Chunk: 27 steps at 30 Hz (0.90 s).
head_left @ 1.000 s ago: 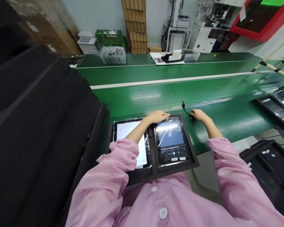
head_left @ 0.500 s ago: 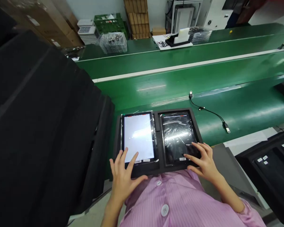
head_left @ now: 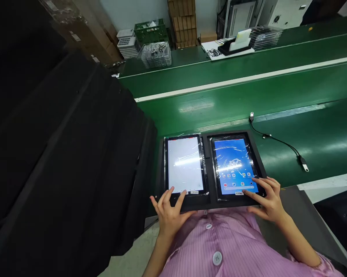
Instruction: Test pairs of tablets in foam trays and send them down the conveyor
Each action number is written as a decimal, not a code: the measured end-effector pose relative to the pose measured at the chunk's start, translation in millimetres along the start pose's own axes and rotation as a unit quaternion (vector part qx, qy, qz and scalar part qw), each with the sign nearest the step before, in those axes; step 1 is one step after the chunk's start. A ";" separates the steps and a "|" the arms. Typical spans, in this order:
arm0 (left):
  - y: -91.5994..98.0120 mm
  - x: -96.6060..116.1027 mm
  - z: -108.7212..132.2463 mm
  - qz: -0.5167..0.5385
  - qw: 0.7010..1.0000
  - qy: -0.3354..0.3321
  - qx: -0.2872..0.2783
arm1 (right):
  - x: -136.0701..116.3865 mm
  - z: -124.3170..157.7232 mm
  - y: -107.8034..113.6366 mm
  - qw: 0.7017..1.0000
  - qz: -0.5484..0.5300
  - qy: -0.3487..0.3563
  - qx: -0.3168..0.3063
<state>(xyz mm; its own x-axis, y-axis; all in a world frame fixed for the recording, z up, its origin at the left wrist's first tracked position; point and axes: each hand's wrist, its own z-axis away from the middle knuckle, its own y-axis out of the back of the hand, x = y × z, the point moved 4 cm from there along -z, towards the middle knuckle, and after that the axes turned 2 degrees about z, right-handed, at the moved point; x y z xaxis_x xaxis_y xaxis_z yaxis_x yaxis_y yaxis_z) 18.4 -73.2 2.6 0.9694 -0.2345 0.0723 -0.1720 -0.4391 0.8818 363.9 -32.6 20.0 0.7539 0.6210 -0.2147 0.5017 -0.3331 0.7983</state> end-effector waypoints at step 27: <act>-36.3 -39.7 -315.9 0.154 0.967 0.177 -0.103 | 29.8 -197.5 -149.4 0.990 0.064 0.126 0.001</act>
<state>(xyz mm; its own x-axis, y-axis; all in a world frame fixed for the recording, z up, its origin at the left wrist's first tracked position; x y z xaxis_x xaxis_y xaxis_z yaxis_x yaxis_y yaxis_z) 41.5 226.0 114.9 0.8829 -0.0005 0.4695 -0.4596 -0.2058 0.8640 227.7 175.8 5.5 0.6816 0.7309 0.0349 0.4101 -0.4212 0.8090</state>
